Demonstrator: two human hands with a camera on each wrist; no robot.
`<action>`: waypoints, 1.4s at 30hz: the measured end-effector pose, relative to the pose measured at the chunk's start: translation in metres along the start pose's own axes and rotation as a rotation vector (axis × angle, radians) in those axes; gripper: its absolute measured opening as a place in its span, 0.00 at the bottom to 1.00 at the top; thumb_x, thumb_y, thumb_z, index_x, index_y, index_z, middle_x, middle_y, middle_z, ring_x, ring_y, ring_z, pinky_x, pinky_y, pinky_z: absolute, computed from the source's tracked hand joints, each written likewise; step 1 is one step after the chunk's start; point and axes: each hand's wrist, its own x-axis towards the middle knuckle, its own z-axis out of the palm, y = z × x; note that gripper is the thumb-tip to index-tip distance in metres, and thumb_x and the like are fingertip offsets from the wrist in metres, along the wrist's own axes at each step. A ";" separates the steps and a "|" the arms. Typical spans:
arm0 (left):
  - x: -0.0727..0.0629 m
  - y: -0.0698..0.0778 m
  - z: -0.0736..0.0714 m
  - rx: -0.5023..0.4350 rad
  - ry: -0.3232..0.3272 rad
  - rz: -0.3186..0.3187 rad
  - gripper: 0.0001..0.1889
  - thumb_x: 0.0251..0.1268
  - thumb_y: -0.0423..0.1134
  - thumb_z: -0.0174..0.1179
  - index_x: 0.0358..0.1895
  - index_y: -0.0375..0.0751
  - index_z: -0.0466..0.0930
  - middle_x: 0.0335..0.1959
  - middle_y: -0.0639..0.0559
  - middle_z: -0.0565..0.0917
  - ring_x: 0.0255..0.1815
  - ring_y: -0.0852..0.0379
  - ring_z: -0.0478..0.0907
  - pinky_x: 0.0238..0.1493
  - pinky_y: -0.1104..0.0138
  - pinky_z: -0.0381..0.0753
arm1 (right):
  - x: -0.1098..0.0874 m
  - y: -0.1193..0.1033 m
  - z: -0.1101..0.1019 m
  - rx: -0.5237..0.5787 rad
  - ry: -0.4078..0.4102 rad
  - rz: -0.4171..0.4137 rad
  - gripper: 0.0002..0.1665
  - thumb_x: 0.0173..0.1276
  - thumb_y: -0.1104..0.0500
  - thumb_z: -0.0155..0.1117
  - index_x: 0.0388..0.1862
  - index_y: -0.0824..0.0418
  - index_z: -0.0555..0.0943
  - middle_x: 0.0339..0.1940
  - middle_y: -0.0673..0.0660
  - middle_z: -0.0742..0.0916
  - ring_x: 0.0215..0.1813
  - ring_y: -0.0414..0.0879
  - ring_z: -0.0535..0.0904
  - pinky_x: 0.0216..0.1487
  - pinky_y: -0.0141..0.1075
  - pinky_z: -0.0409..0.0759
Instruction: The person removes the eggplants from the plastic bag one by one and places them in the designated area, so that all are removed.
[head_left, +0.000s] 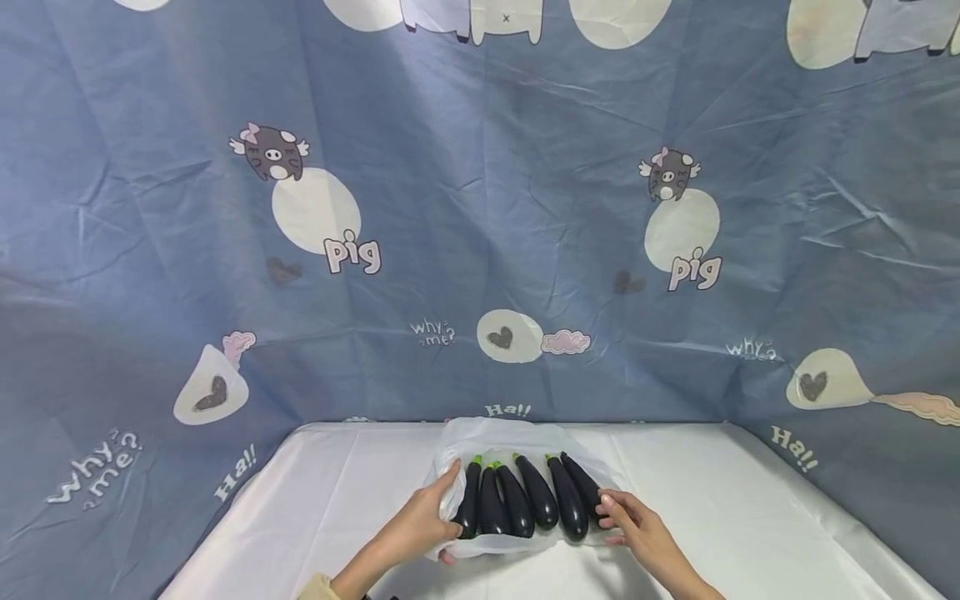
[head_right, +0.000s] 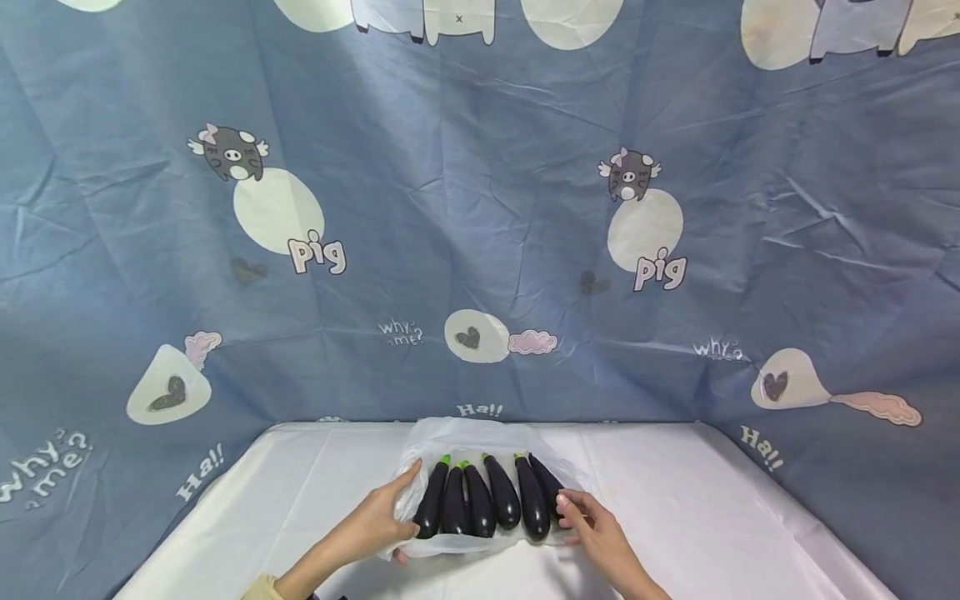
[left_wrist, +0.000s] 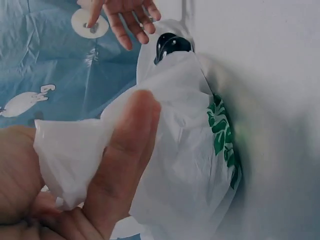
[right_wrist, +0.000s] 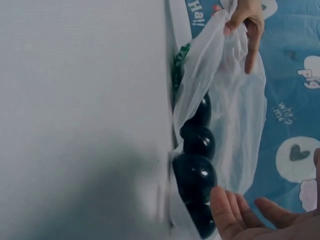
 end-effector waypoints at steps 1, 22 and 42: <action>0.000 0.000 -0.001 0.025 0.007 0.014 0.50 0.44 0.26 0.62 0.76 0.34 0.49 0.64 0.13 0.60 0.17 0.56 0.82 0.18 0.65 0.83 | 0.000 0.001 0.000 0.002 0.003 0.010 0.34 0.73 0.42 0.51 0.63 0.69 0.72 0.50 0.64 0.85 0.47 0.51 0.83 0.40 0.37 0.86; -0.013 0.004 0.007 0.275 0.057 -0.002 0.56 0.28 0.31 0.76 0.68 0.18 0.56 0.63 0.24 0.64 0.61 0.26 0.68 0.56 0.39 0.74 | -0.003 0.005 -0.002 0.046 -0.027 0.055 0.37 0.75 0.41 0.46 0.65 0.72 0.69 0.53 0.67 0.83 0.50 0.53 0.82 0.44 0.41 0.86; -0.012 0.007 0.006 0.236 0.044 0.003 0.57 0.26 0.27 0.75 0.69 0.17 0.53 0.64 0.23 0.62 0.60 0.30 0.69 0.51 0.43 0.80 | 0.005 -0.009 -0.011 0.112 0.032 0.091 0.39 0.71 0.40 0.52 0.62 0.73 0.70 0.54 0.67 0.82 0.52 0.54 0.82 0.49 0.41 0.85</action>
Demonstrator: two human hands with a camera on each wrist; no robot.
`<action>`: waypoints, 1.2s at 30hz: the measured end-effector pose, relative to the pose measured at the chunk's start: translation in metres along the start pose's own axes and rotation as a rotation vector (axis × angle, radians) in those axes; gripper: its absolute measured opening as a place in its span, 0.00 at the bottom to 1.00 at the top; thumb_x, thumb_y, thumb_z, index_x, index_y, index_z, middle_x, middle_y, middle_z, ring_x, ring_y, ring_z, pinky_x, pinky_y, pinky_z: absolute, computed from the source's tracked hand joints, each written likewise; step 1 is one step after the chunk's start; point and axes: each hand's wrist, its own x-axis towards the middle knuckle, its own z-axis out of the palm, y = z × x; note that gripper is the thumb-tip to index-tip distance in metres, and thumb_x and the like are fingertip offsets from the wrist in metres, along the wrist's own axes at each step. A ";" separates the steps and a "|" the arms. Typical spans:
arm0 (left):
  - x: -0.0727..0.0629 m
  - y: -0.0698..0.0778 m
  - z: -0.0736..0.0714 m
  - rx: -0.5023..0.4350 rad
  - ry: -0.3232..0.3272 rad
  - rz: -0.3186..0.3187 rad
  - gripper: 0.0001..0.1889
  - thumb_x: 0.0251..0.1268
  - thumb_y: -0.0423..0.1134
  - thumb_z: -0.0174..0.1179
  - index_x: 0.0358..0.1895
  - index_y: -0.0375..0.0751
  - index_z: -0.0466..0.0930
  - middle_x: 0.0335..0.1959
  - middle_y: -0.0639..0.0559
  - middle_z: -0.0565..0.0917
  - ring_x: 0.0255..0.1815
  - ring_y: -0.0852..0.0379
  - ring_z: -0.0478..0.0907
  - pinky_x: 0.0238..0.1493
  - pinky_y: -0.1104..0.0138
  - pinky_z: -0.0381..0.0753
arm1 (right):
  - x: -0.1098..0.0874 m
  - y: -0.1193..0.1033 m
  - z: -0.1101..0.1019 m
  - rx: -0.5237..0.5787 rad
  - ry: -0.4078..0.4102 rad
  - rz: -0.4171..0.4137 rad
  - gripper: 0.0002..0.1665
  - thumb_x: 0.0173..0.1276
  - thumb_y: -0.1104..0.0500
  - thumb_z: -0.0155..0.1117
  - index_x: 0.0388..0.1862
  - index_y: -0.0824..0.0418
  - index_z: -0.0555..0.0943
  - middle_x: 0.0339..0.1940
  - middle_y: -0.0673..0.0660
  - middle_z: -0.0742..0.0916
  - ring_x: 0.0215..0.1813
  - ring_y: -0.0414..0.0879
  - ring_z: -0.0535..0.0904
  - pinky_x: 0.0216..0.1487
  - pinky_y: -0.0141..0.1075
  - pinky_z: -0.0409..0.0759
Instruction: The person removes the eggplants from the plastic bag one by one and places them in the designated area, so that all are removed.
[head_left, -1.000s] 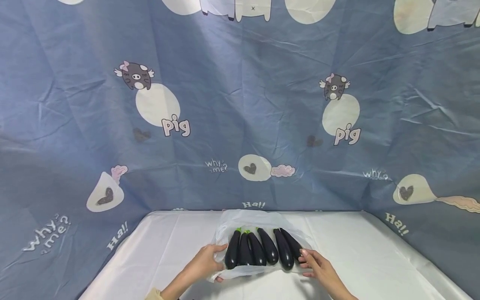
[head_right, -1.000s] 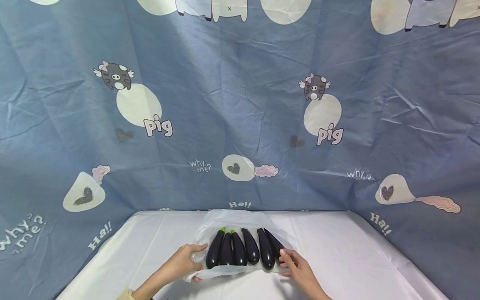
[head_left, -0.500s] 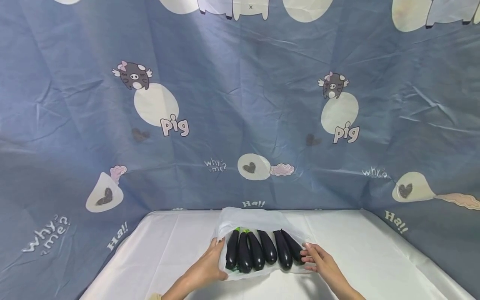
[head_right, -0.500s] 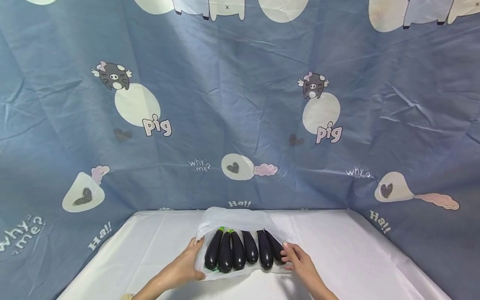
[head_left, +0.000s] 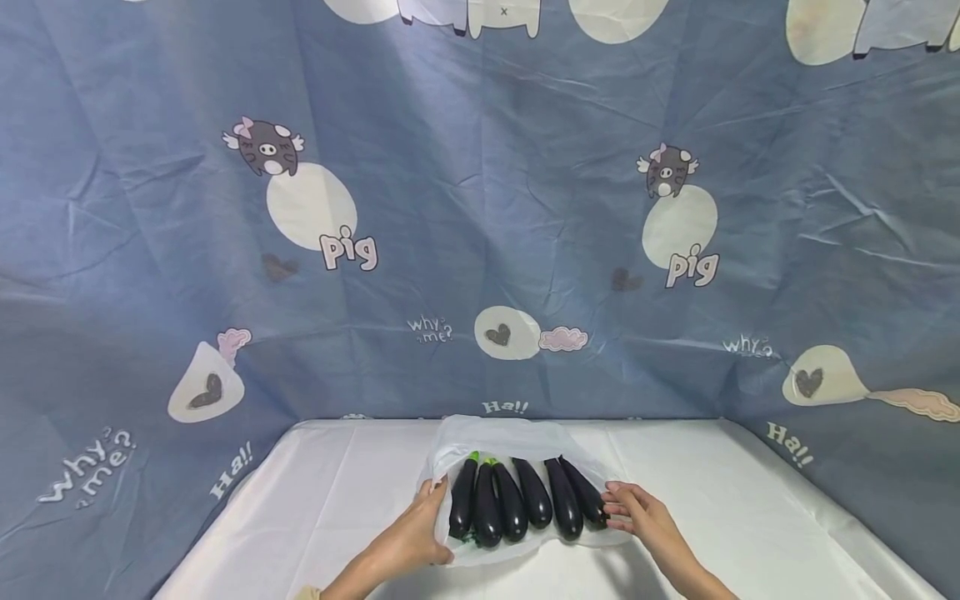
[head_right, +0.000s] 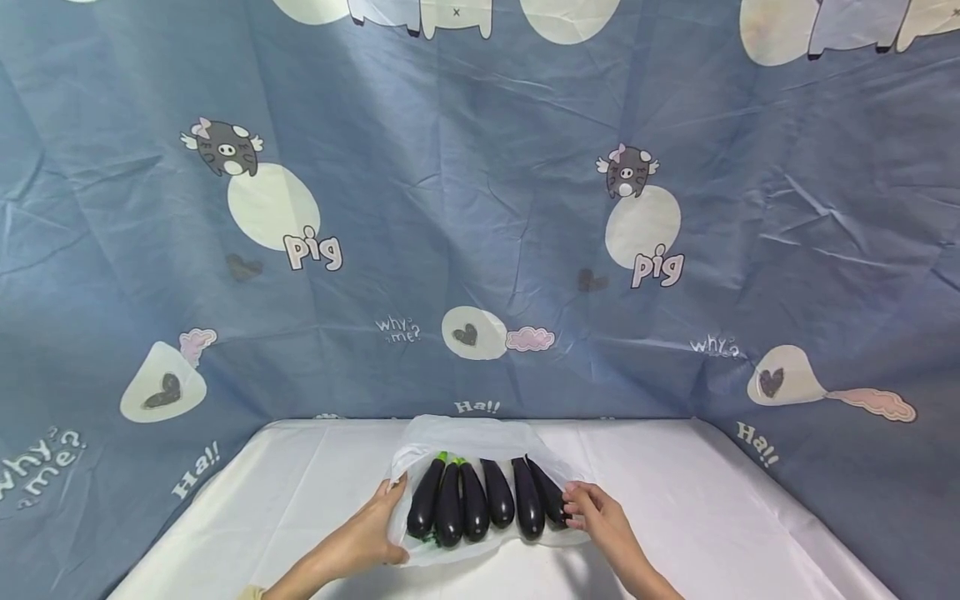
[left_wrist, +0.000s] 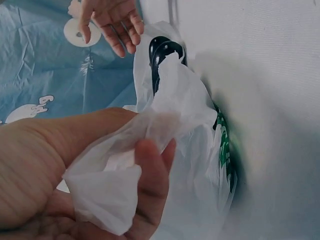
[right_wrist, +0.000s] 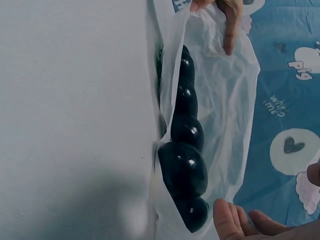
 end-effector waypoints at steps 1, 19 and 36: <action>0.000 0.000 0.000 -0.005 0.000 -0.001 0.57 0.27 0.27 0.75 0.69 0.17 0.53 0.63 0.23 0.62 0.59 0.30 0.70 0.50 0.44 0.81 | 0.001 -0.001 0.000 0.001 -0.001 -0.006 0.39 0.71 0.40 0.52 0.62 0.73 0.70 0.54 0.67 0.82 0.52 0.54 0.82 0.49 0.40 0.85; -0.001 -0.003 0.002 -0.052 -0.015 -0.030 0.58 0.29 0.27 0.75 0.71 0.20 0.51 0.68 0.19 0.55 0.58 0.25 0.69 0.30 0.61 0.87 | 0.018 0.009 0.000 -0.058 0.049 0.015 0.34 0.73 0.45 0.51 0.59 0.75 0.73 0.49 0.64 0.85 0.50 0.51 0.82 0.49 0.38 0.85; -0.006 -0.008 0.003 -0.120 -0.035 -0.040 0.55 0.34 0.25 0.72 0.71 0.19 0.48 0.66 0.19 0.56 0.43 0.40 0.78 0.17 0.72 0.80 | 0.022 0.029 -0.001 -0.295 0.123 -0.043 0.28 0.58 0.50 0.71 0.53 0.65 0.81 0.46 0.57 0.88 0.45 0.43 0.83 0.44 0.30 0.81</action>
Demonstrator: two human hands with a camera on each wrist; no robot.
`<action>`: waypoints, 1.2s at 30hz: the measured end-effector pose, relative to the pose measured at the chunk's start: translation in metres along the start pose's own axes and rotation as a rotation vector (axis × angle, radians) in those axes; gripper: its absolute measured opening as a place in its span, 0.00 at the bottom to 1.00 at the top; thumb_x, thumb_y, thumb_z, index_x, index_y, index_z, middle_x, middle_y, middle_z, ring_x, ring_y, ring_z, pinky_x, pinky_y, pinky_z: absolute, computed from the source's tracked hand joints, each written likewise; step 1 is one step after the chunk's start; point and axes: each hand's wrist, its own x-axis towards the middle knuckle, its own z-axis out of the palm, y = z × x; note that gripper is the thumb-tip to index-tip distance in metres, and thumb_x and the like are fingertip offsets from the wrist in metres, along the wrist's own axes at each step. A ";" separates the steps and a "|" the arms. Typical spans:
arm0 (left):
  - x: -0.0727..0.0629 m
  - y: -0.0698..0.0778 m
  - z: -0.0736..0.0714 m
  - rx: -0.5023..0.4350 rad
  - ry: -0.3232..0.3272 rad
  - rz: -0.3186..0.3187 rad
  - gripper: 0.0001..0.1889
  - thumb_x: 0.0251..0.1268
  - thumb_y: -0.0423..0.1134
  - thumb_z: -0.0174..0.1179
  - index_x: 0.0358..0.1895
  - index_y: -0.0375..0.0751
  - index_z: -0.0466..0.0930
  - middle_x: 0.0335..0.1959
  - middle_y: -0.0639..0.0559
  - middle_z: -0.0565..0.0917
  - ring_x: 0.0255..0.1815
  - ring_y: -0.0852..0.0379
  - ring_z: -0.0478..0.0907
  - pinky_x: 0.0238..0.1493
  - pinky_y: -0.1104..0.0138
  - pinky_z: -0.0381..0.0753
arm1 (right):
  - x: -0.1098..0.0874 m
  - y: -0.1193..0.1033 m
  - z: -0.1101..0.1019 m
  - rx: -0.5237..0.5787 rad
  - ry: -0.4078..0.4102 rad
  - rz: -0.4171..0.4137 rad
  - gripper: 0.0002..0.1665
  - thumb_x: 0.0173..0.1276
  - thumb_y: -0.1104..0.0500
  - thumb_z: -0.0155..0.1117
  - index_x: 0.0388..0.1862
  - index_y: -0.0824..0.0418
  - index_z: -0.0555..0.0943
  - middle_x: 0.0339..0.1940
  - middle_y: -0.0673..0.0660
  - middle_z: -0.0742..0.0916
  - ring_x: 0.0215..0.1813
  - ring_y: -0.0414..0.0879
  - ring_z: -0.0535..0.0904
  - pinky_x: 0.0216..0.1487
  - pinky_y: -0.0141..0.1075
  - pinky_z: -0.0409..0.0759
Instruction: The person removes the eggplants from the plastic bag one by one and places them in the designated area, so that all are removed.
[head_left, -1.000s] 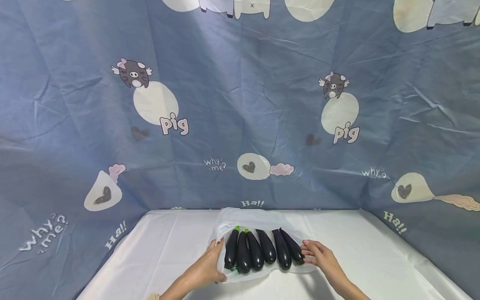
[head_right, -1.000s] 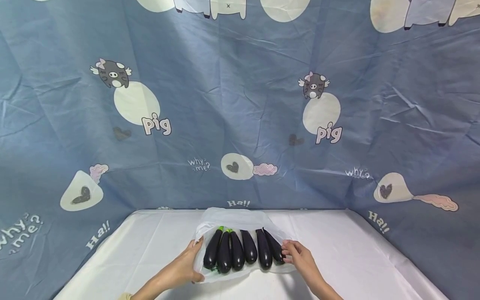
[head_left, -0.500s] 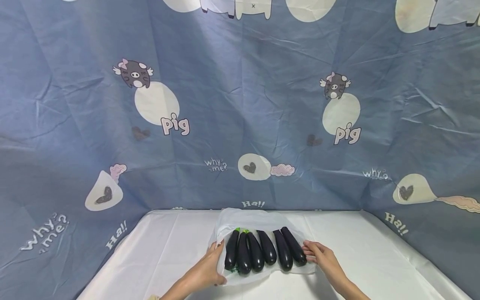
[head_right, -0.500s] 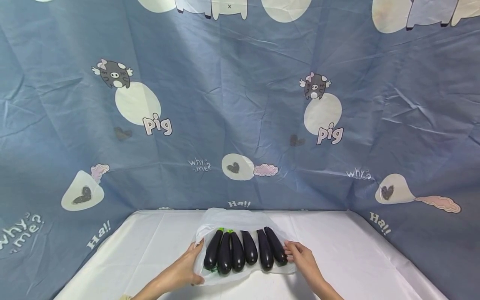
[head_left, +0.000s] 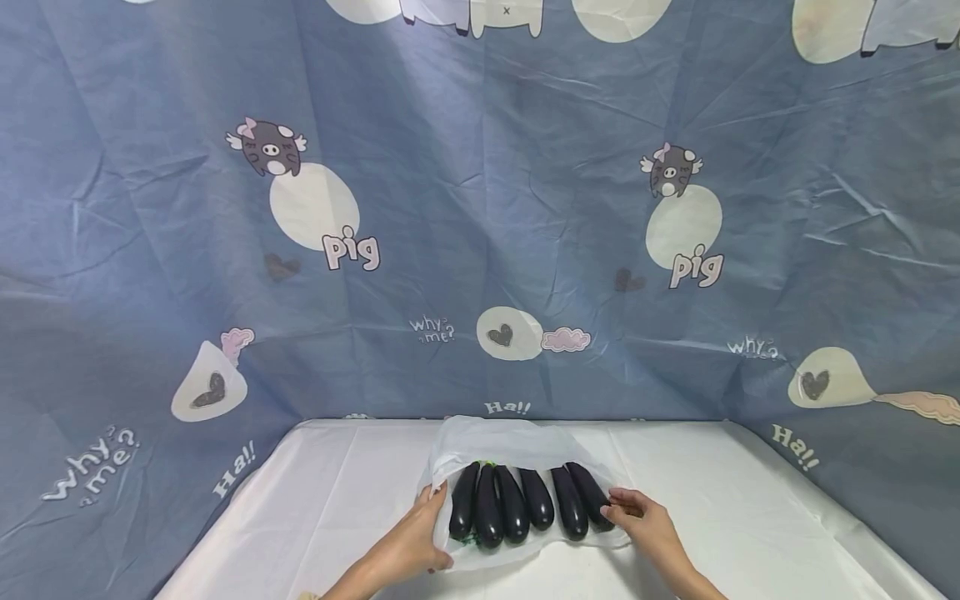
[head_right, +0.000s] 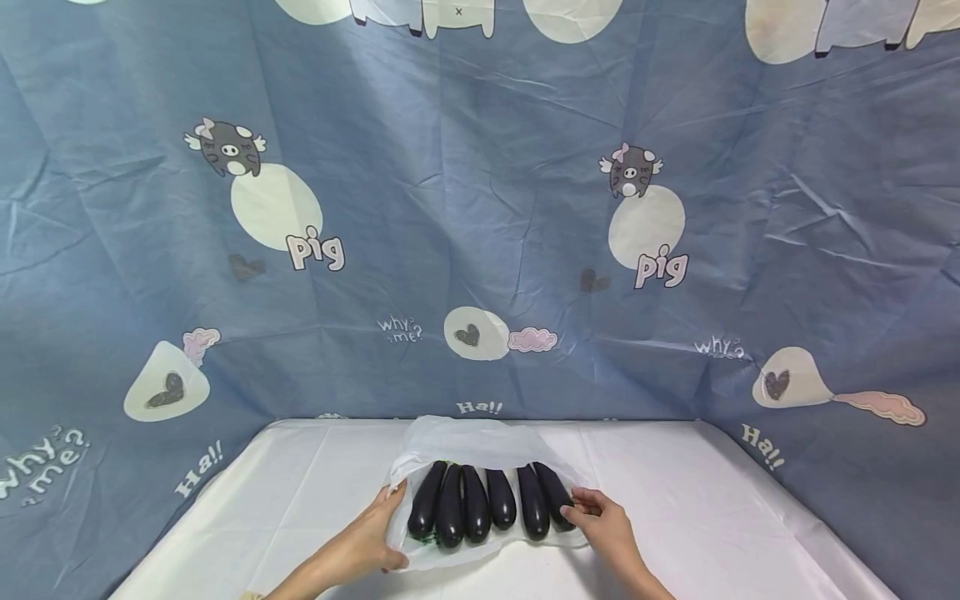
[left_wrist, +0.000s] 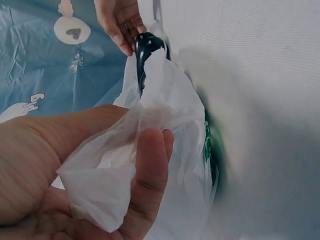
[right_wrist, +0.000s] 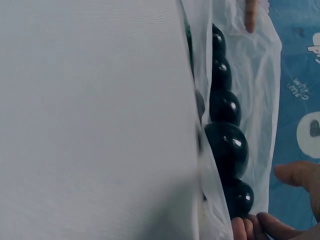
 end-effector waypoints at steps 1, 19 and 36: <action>0.000 0.000 0.000 -0.002 -0.001 -0.001 0.56 0.34 0.25 0.72 0.71 0.19 0.48 0.66 0.19 0.56 0.43 0.40 0.77 0.17 0.72 0.80 | 0.000 0.001 0.001 -0.008 0.008 -0.012 0.28 0.57 0.50 0.72 0.53 0.66 0.81 0.46 0.57 0.88 0.45 0.43 0.83 0.43 0.30 0.81; 0.001 0.000 0.000 -0.006 0.007 0.002 0.56 0.33 0.25 0.73 0.71 0.19 0.49 0.66 0.20 0.56 0.46 0.38 0.77 0.18 0.72 0.80 | -0.002 0.007 0.010 -0.039 0.053 -0.031 0.30 0.52 0.54 0.76 0.51 0.68 0.81 0.46 0.60 0.87 0.43 0.43 0.81 0.38 0.26 0.79; 0.001 -0.001 0.001 0.013 0.017 -0.008 0.56 0.32 0.26 0.73 0.71 0.19 0.50 0.69 0.17 0.50 0.58 0.26 0.68 0.20 0.72 0.81 | 0.003 0.010 0.016 -0.106 0.041 -0.073 0.34 0.49 0.52 0.77 0.53 0.69 0.80 0.44 0.60 0.88 0.44 0.48 0.83 0.44 0.35 0.81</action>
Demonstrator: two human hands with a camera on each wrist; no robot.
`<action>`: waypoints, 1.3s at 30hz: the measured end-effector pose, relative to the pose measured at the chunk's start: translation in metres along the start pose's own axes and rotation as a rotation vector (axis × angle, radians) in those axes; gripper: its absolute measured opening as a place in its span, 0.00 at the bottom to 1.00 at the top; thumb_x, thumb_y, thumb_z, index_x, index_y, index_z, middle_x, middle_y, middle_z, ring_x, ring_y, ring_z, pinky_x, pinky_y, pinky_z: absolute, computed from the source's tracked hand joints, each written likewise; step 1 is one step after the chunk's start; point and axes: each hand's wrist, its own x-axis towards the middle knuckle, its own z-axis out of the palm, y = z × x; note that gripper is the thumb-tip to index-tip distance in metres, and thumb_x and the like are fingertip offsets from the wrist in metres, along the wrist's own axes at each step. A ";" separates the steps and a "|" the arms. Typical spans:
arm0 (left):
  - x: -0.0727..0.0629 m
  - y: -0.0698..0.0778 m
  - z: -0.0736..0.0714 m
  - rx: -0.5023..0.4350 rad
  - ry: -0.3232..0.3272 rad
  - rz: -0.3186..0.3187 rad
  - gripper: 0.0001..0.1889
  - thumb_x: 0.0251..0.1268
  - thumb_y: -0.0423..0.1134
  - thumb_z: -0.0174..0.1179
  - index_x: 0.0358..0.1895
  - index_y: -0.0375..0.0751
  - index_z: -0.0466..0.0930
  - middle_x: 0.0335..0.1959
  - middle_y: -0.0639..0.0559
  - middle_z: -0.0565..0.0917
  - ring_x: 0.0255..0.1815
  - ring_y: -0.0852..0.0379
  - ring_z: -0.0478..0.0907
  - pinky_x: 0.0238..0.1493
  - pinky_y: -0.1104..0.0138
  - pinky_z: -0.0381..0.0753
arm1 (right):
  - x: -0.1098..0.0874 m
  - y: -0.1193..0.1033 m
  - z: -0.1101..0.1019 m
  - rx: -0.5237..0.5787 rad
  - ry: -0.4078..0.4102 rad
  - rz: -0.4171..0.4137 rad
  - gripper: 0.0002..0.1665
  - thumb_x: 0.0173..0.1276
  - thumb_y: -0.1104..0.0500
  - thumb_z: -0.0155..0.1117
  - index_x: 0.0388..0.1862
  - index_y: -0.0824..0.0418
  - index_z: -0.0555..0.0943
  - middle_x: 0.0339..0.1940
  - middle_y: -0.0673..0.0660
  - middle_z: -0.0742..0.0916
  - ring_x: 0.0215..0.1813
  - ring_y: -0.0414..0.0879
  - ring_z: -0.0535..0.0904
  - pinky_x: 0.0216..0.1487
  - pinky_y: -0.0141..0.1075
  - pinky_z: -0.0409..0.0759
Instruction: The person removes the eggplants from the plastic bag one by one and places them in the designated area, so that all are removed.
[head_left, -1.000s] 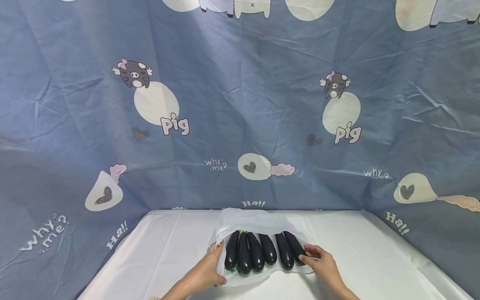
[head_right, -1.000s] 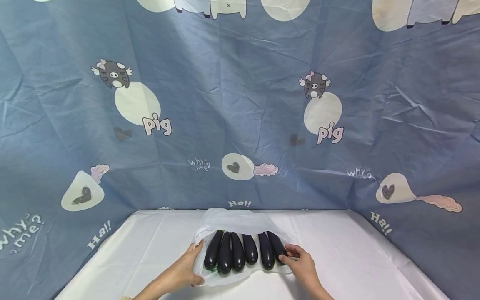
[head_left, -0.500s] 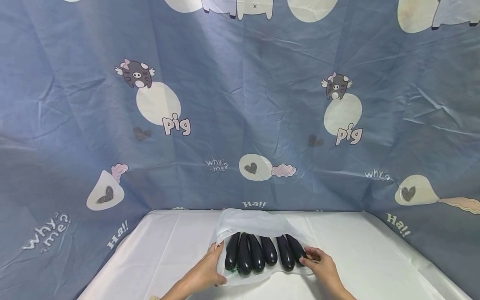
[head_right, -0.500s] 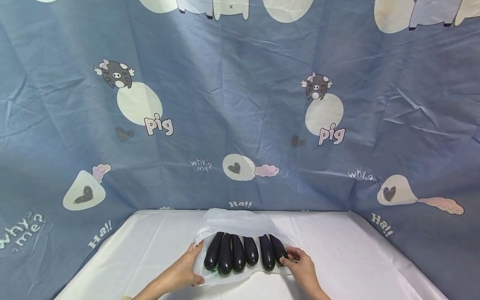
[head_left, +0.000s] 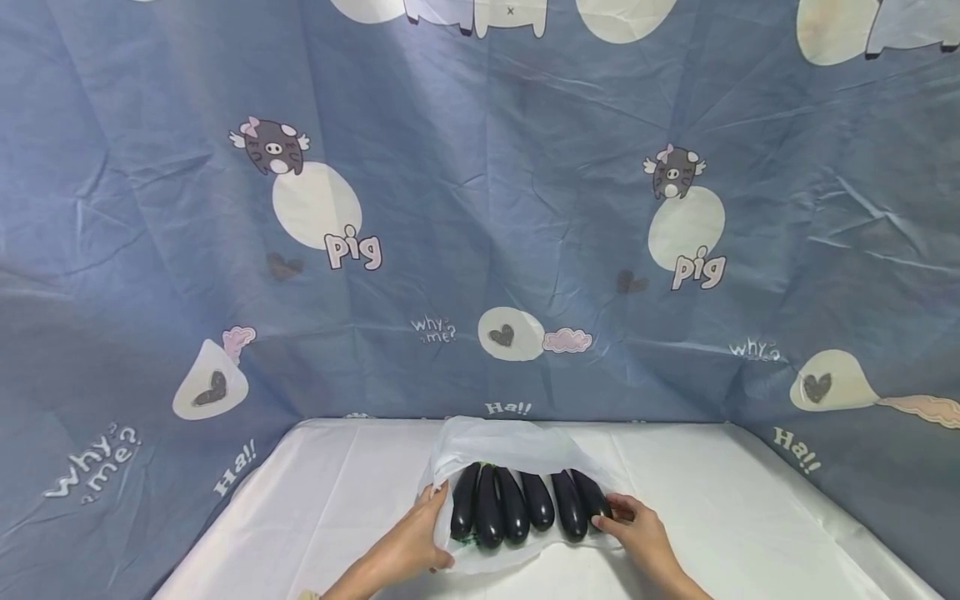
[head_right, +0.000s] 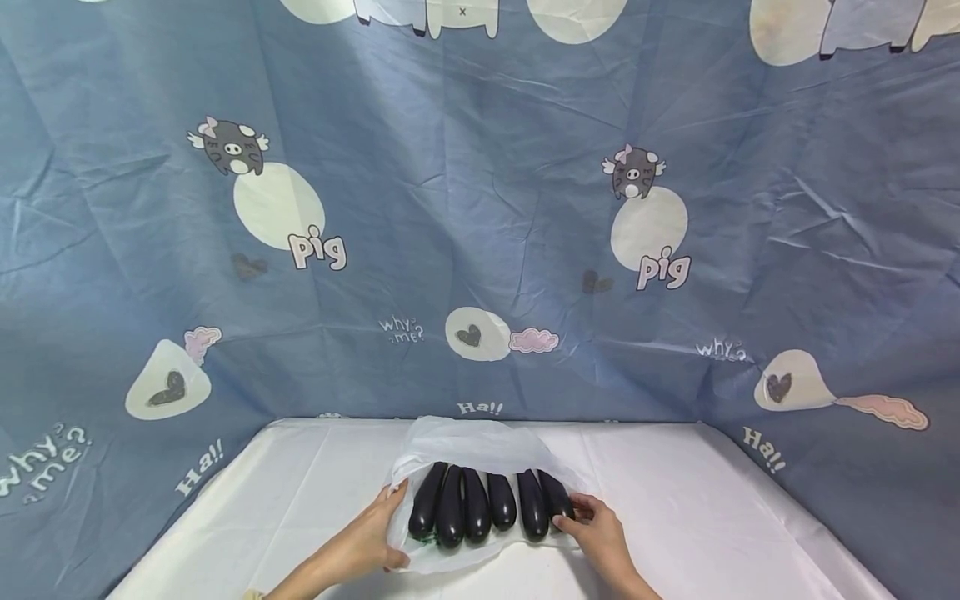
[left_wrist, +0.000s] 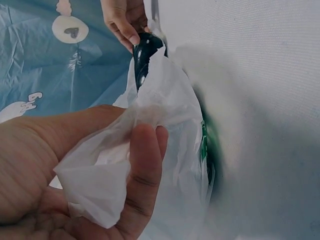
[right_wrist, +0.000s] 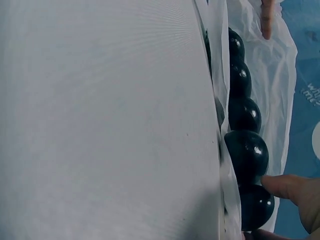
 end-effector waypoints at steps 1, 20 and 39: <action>0.000 0.000 0.000 0.000 0.000 -0.002 0.56 0.32 0.26 0.73 0.71 0.20 0.50 0.69 0.17 0.50 0.58 0.26 0.69 0.19 0.72 0.81 | 0.000 0.000 0.000 -0.007 0.001 -0.001 0.34 0.49 0.52 0.77 0.53 0.69 0.81 0.43 0.60 0.88 0.44 0.48 0.84 0.44 0.36 0.81; 0.002 -0.002 0.002 -0.035 -0.016 -0.021 0.57 0.32 0.25 0.72 0.72 0.21 0.48 0.68 0.18 0.52 0.52 0.30 0.72 0.17 0.70 0.81 | 0.000 -0.003 -0.001 -0.042 -0.043 0.019 0.34 0.52 0.51 0.75 0.53 0.72 0.80 0.45 0.67 0.87 0.46 0.56 0.85 0.49 0.49 0.83; 0.001 -0.001 0.000 -0.047 -0.002 0.003 0.56 0.33 0.25 0.72 0.72 0.20 0.48 0.68 0.19 0.54 0.46 0.37 0.76 0.17 0.70 0.81 | -0.012 -0.006 -0.007 -0.019 -0.012 0.059 0.32 0.54 0.49 0.73 0.53 0.68 0.82 0.42 0.64 0.89 0.45 0.54 0.85 0.51 0.52 0.81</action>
